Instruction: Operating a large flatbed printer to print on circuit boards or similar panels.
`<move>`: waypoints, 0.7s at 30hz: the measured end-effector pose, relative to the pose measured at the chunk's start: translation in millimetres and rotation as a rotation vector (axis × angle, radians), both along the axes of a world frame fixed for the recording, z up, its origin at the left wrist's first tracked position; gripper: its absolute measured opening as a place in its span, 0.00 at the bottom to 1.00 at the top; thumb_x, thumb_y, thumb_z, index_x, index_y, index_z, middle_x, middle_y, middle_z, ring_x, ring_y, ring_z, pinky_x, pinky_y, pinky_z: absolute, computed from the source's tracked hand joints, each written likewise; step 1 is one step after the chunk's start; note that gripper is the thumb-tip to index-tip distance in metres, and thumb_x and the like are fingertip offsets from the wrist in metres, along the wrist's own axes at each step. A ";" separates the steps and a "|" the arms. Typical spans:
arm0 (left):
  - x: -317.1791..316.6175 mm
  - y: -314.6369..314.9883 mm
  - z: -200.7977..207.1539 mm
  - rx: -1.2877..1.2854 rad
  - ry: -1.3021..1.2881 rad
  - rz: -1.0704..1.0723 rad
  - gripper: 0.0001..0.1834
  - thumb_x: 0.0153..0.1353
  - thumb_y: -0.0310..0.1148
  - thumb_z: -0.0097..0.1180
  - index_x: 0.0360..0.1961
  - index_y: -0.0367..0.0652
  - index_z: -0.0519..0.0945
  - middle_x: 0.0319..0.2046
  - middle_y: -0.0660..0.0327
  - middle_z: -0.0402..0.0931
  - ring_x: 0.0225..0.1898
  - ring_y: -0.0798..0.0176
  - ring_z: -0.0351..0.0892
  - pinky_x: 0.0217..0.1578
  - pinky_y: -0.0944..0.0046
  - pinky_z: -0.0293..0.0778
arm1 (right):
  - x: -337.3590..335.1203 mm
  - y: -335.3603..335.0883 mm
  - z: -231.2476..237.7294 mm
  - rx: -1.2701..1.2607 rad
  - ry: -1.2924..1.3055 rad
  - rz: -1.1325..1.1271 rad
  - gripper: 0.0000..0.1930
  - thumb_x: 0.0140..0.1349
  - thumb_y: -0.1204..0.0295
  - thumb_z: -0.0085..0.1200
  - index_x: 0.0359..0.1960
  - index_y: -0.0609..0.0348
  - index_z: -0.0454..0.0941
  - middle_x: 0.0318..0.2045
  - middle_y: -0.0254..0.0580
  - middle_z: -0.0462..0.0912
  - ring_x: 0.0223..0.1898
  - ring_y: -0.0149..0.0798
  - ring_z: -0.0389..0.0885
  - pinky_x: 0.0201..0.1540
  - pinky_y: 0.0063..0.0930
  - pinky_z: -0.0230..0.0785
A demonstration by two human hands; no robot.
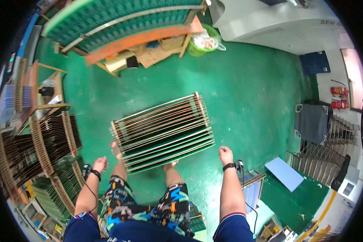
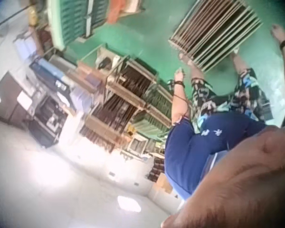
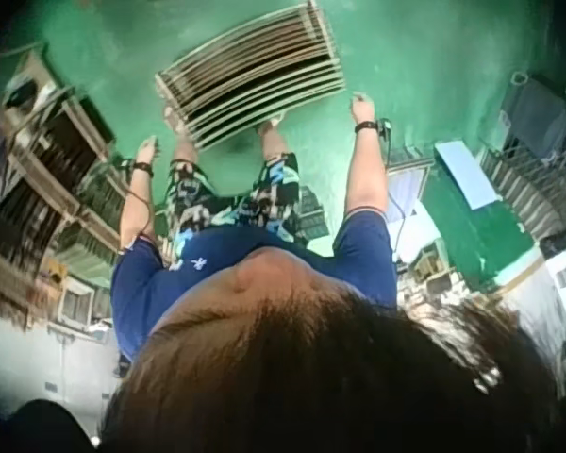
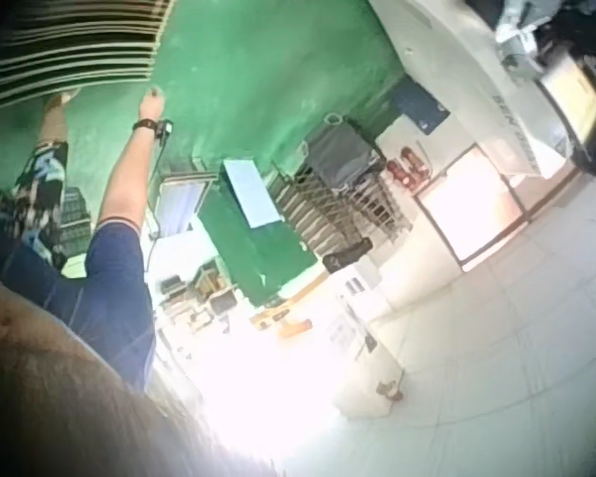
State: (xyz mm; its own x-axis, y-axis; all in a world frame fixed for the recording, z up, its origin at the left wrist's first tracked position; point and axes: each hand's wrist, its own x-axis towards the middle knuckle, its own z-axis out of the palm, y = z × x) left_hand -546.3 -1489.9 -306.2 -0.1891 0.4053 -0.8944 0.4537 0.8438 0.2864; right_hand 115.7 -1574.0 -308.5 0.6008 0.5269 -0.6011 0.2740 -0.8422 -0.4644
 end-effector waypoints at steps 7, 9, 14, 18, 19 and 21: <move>-93.7 33.6 -194.5 0.040 0.294 -0.499 0.31 0.65 0.55 0.26 0.52 0.41 0.68 0.45 0.48 0.73 0.39 0.57 0.77 0.37 0.60 0.73 | 63.8 55.2 -159.9 0.024 0.099 0.000 0.09 0.56 0.65 0.50 0.34 0.55 0.77 0.21 0.29 0.75 0.23 0.26 0.71 0.23 0.23 0.64; -29.6 22.5 -224.9 -0.109 0.108 -0.074 0.28 0.67 0.50 0.25 0.59 0.43 0.61 0.58 0.51 0.62 0.51 0.52 0.70 0.44 0.55 0.70 | 85.8 60.2 -161.9 -0.079 0.123 -0.081 0.12 0.57 0.61 0.50 0.37 0.53 0.76 0.25 0.29 0.76 0.27 0.26 0.71 0.27 0.23 0.64; -55.7 1.8 -235.9 -0.056 -0.175 0.618 0.31 0.61 0.58 0.39 0.60 0.51 0.64 0.59 0.56 0.62 0.56 0.53 0.65 0.49 0.49 0.66 | 47.3 140.9 -195.0 -0.126 0.210 -0.110 0.27 0.62 0.52 0.44 0.50 0.65 0.72 0.41 0.41 0.77 0.42 0.32 0.72 0.45 0.26 0.63; 2.2 8.9 -219.2 -0.086 -0.353 0.960 0.37 0.54 0.66 0.44 0.55 0.49 0.70 0.53 0.56 0.70 0.51 0.50 0.70 0.51 0.45 0.67 | 58.6 136.6 -218.3 -0.135 0.477 -0.140 0.29 0.63 0.49 0.41 0.50 0.66 0.71 0.47 0.44 0.75 0.46 0.36 0.71 0.51 0.27 0.60; 1.1 13.1 -215.5 -0.109 -0.356 0.959 0.35 0.54 0.63 0.45 0.54 0.49 0.70 0.52 0.56 0.71 0.51 0.50 0.70 0.49 0.45 0.68 | 57.2 133.7 -226.3 -0.122 0.462 -0.025 0.29 0.64 0.50 0.40 0.50 0.66 0.71 0.47 0.44 0.75 0.46 0.36 0.71 0.51 0.27 0.61; -13.4 2.4 -218.2 -0.110 -0.207 0.992 0.30 0.58 0.57 0.43 0.53 0.48 0.72 0.51 0.56 0.72 0.49 0.50 0.72 0.48 0.45 0.69 | 57.6 123.9 -237.6 -0.078 0.617 -0.013 0.27 0.65 0.52 0.38 0.50 0.65 0.71 0.47 0.43 0.76 0.47 0.37 0.71 0.52 0.29 0.61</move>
